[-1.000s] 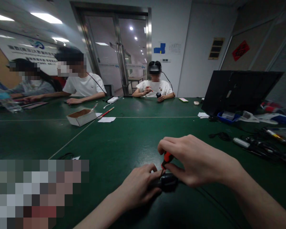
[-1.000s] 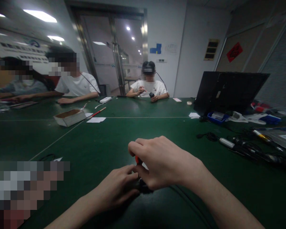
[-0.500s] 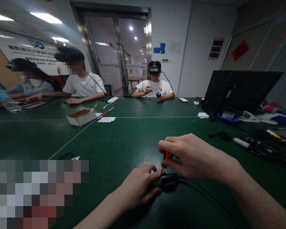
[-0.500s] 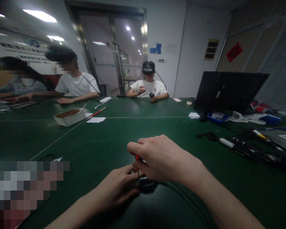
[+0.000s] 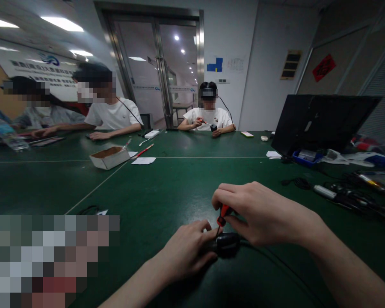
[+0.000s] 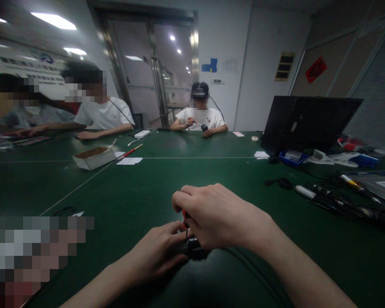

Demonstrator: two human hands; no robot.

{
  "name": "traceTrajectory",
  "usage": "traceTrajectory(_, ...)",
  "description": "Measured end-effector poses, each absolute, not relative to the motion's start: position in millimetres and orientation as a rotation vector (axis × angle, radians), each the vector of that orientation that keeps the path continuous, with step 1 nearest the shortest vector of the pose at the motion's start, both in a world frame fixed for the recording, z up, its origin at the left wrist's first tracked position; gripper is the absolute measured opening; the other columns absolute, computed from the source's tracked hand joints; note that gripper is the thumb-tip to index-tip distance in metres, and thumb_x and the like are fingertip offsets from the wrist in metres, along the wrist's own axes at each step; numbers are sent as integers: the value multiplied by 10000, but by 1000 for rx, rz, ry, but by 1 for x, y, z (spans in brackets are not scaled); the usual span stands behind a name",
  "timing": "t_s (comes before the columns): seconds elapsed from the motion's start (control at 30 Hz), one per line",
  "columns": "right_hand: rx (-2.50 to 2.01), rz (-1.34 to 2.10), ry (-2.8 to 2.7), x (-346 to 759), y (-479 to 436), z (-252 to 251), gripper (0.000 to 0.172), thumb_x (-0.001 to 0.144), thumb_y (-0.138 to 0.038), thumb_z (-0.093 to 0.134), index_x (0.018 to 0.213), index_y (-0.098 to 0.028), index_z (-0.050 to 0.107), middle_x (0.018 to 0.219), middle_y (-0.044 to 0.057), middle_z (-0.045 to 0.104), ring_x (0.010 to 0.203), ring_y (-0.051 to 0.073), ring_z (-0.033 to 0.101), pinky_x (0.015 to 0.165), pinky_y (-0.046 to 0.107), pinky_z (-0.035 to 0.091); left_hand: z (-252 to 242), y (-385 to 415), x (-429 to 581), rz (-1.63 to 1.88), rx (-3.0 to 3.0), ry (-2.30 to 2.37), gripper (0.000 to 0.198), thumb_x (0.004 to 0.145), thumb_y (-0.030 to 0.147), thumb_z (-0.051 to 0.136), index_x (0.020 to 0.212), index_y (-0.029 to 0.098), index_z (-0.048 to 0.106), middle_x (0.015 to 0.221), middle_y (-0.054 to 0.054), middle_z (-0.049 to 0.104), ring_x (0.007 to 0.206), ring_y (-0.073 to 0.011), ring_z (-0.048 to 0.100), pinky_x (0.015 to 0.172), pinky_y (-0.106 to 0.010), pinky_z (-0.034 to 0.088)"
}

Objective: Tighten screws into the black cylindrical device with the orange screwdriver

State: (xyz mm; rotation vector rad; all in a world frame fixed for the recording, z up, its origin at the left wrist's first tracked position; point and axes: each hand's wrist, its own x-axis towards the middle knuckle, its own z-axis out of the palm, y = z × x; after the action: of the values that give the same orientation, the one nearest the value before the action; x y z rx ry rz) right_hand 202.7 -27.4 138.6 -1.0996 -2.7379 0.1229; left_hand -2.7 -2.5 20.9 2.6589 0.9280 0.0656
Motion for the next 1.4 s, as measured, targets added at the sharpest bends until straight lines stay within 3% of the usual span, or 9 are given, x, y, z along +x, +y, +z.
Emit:
traceTrajectory(0.17, -1111, 50, -2702, 204, -24, 136, 103, 906, -209, 519, 1009, -207, 517, 918, -2, 618, 680, 114, 519, 554, 263, 270, 17, -1, -4, 94, 2664, 924, 456, 866, 272, 603, 1308, 313, 501, 1195, -72, 570, 993, -271, 604, 845, -379, 508)
traceTrajectory(0.33, -1116, -40, -2691, 204, -22, 135, 109, 880, -289, 618, 883, -212, 541, 766, -32, 580, 596, 98, 451, 526, 254, 223, 17, -1, -5, 96, 2652, 906, 395, 879, 291, 589, 1269, 300, 527, 1178, -70, 578, 994, -270, 606, 843, -371, 509)
traceTrajectory(0.43, -1135, -38, -2687, 204, -23, 136, 145, 879, -326, 623, 844, -206, 549, 781, -25, 587, 597, 99, 456, 528, 254, 232, 18, -1, -5, 93, 2656, 919, 398, 875, 282, 592, 1267, 300, 522, 1186, -70, 572, 999, -268, 603, 851, -368, 507)
traceTrajectory(0.67, -1120, 152, -2690, 205, -25, 140, 164, 844, -213, 573, 1002, -187, 538, 959, 16, 639, 749, 132, 573, 604, 257, 345, 21, -1, -3, 79, 2656, 906, 331, 862, 266, 594, 1192, 273, 567, 1153, -77, 579, 978, -271, 606, 808, -353, 513)
traceTrajectory(0.9, -1088, -26, -2708, 206, -18, 135, 69, 902, -271, 566, 921, -211, 536, 825, -17, 609, 629, 112, 501, 542, 257, 271, 18, -1, -5, 72, 2665, 923, 465, 865, 269, 610, 1317, 296, 503, 1193, -83, 574, 993, -284, 605, 817, -379, 514)
traceTrajectory(1.03, -1059, -49, -2729, 206, -18, 134, 142, 876, -317, 631, 843, -208, 547, 769, -28, 601, 613, 103, 483, 537, 253, 255, 19, 0, -4, 80, 2664, 904, 409, 874, 285, 604, 1278, 286, 538, 1193, -79, 578, 1006, -279, 606, 848, -386, 511)
traceTrajectory(1.2, -1038, 128, -2713, 206, -24, 139, 145, 854, -248, 605, 974, -191, 546, 904, 3, 632, 684, 108, 519, 574, 248, 313, 25, -1, -2, 35, 2639, 915, 276, 871, 271, 600, 1147, 248, 605, 1182, -79, 578, 993, -269, 605, 835, -372, 517)
traceTrajectory(1.4, -1010, 148, -2712, 207, -23, 137, 155, 866, -183, 549, 1014, -194, 507, 894, -7, 622, 687, 109, 512, 585, 241, 329, 22, 0, -2, 31, 2652, 898, 382, 891, 275, 592, 1270, 275, 545, 1201, -78, 563, 1019, -270, 595, 860, -374, 503)
